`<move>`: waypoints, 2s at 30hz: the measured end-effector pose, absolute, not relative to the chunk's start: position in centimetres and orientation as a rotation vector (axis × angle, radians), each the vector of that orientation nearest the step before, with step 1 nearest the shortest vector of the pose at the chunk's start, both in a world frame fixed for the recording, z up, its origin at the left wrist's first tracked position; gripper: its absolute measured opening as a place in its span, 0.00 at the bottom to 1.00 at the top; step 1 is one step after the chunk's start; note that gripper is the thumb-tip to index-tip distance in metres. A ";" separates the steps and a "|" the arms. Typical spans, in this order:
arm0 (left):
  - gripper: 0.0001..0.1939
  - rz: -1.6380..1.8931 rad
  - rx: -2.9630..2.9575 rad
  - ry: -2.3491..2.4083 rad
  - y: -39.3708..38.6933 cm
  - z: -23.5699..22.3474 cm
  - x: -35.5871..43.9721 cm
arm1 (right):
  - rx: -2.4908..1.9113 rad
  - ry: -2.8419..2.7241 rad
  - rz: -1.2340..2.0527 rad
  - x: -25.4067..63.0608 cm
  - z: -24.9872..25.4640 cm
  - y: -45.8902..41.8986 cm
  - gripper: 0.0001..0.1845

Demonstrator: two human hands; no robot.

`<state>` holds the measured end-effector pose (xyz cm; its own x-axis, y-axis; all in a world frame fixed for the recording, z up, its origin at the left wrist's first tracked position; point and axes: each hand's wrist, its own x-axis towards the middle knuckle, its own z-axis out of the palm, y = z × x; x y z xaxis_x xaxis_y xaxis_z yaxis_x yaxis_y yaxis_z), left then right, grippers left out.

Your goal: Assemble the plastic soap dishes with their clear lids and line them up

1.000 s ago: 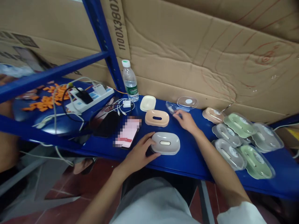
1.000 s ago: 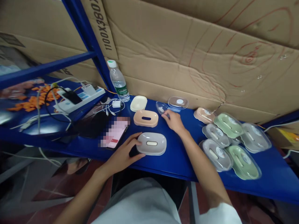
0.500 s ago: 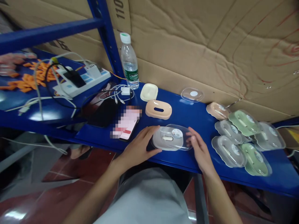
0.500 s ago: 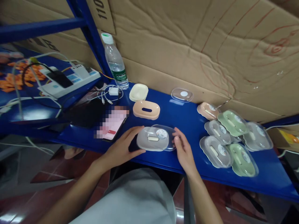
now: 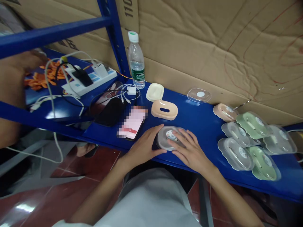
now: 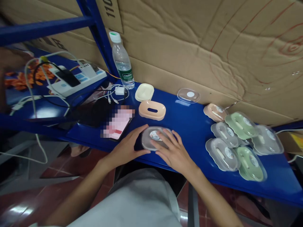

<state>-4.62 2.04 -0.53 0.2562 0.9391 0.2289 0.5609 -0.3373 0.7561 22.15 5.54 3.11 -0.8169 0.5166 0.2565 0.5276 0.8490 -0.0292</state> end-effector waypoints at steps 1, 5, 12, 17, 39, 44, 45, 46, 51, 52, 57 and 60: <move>0.50 0.913 1.998 1.358 2.0 -0.6 -4.6 | -0.809 -2.759 -0.074 22.2 2.9 5.5 0.28; 0.46 0.895 2.055 1.362 2.0 -0.7 -4.6 | -0.869 -2.720 -0.096 22.3 2.1 5.0 0.29; 0.45 0.847 2.076 1.372 2.2 -0.7 -4.6 | -0.906 -2.683 0.007 22.9 1.8 4.9 0.30; 0.45 0.856 2.079 1.354 2.2 -0.3 -4.6 | -0.935 -2.637 0.197 23.3 1.7 5.3 0.34; 0.50 0.893 2.044 1.386 2.2 -1.1 -4.7 | -0.894 -2.732 0.074 22.3 2.3 5.0 0.33; 0.46 0.874 2.071 1.357 2.2 -0.5 -4.6 | -0.927 -2.695 0.024 22.8 1.3 4.6 0.33; 0.46 0.875 2.073 1.354 2.2 -0.4 -4.6 | -0.929 -2.698 0.024 22.9 1.5 4.6 0.33; 0.46 0.878 2.074 1.352 2.2 -0.4 -4.6 | -0.929 -2.707 0.030 22.9 1.8 4.7 0.33; 0.47 0.910 2.064 1.369 2.3 -0.9 -4.8 | -0.884 -2.791 0.046 22.8 3.6 5.5 0.30; 0.47 0.913 2.058 1.375 2.3 -1.0 -4.8 | -0.873 -2.794 0.028 22.7 3.6 5.6 0.30; 0.47 0.914 2.059 1.394 2.2 -1.1 -4.7 | -0.873 -2.758 -0.044 22.3 2.8 5.6 0.31; 0.47 0.891 2.089 1.394 1.9 -0.9 -4.7 | -0.902 -2.748 -0.028 23.2 2.5 5.8 0.31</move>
